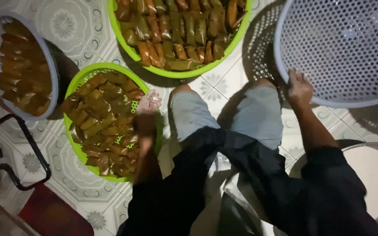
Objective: The person sits on a tiled floor and transfers leaf-wrapped food items from one basket to another. They handle the items one by one, moving them between a white basket and a green basket, then later between two green baskets.
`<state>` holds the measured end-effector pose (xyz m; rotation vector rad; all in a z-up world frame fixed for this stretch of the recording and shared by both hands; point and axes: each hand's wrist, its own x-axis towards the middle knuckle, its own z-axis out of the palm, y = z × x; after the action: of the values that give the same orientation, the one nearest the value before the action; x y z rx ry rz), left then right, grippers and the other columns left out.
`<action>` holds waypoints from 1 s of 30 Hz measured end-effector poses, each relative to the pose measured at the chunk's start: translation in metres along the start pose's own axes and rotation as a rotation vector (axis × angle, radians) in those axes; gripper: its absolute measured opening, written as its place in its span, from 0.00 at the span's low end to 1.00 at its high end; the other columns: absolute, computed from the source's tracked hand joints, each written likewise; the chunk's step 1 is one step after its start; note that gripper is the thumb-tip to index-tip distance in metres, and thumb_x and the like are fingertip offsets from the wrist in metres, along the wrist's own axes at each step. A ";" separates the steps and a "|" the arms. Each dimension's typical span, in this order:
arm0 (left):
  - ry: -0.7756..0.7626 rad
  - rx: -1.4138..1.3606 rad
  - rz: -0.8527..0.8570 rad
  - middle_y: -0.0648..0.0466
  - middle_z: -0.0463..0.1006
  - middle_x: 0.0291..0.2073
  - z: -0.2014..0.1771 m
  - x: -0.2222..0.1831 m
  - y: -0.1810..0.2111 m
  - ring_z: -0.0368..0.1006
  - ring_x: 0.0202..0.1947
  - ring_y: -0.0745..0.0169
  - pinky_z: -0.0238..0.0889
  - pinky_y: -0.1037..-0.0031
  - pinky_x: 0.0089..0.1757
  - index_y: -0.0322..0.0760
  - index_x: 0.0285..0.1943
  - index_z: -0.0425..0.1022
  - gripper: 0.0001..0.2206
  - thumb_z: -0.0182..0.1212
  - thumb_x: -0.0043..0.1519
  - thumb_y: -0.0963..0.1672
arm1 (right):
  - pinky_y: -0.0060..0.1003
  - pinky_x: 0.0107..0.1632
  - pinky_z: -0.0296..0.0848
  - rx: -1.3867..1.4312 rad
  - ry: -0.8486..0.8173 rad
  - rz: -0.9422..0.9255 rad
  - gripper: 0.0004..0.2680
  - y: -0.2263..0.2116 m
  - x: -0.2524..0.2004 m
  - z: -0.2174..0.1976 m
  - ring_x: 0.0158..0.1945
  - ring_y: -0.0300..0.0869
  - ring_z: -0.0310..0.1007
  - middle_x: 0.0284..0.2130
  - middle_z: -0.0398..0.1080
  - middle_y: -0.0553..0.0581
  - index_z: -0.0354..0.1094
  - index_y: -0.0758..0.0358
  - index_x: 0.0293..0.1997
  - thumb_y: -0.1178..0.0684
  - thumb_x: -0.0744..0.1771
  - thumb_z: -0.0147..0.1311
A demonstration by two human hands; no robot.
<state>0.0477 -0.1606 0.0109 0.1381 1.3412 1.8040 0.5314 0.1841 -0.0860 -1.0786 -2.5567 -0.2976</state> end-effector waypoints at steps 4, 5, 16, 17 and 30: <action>0.051 1.082 0.499 0.42 0.81 0.43 0.025 -0.017 0.029 0.79 0.39 0.51 0.75 0.68 0.39 0.27 0.54 0.76 0.12 0.55 0.66 0.41 | 0.38 0.51 0.74 -0.110 -0.225 0.014 0.17 0.033 -0.047 -0.005 0.44 0.47 0.79 0.47 0.79 0.53 0.71 0.52 0.69 0.51 0.70 0.51; 0.068 1.554 0.712 0.41 0.82 0.39 0.029 -0.017 0.038 0.79 0.37 0.48 0.74 0.63 0.38 0.27 0.48 0.80 0.10 0.55 0.65 0.40 | 0.36 0.43 0.73 -0.125 -0.299 0.017 0.16 0.035 -0.050 -0.017 0.41 0.42 0.77 0.47 0.79 0.50 0.71 0.54 0.71 0.52 0.72 0.54; 0.151 1.264 0.824 0.51 0.75 0.35 -0.065 0.005 -0.039 0.71 0.38 0.55 0.63 0.64 0.44 0.38 0.44 0.72 0.08 0.57 0.68 0.47 | 0.49 0.63 0.70 -0.322 -0.201 -0.181 0.23 0.096 -0.120 -0.093 0.63 0.46 0.80 0.60 0.80 0.47 0.73 0.46 0.67 0.38 0.64 0.53; 0.252 1.527 1.109 0.44 0.81 0.47 -0.093 0.010 -0.070 0.79 0.48 0.44 0.70 0.58 0.56 0.33 0.59 0.76 0.18 0.60 0.68 0.49 | 0.48 0.62 0.69 -0.378 -0.374 -0.121 0.37 0.106 -0.131 -0.096 0.67 0.48 0.75 0.66 0.74 0.44 0.67 0.44 0.71 0.28 0.53 0.65; 0.802 1.047 0.152 0.52 0.76 0.52 -0.034 -0.113 -0.047 0.76 0.54 0.45 0.67 0.54 0.57 0.53 0.60 0.76 0.20 0.73 0.60 0.51 | 0.57 0.51 0.74 1.236 -0.631 0.691 0.25 -0.079 0.112 0.141 0.59 0.59 0.74 0.62 0.67 0.70 0.48 0.50 0.76 0.30 0.75 0.54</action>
<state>0.1262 -0.2598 0.0015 0.0647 2.8172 1.0871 0.3682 0.2474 -0.1758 -1.4248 -1.8603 1.7347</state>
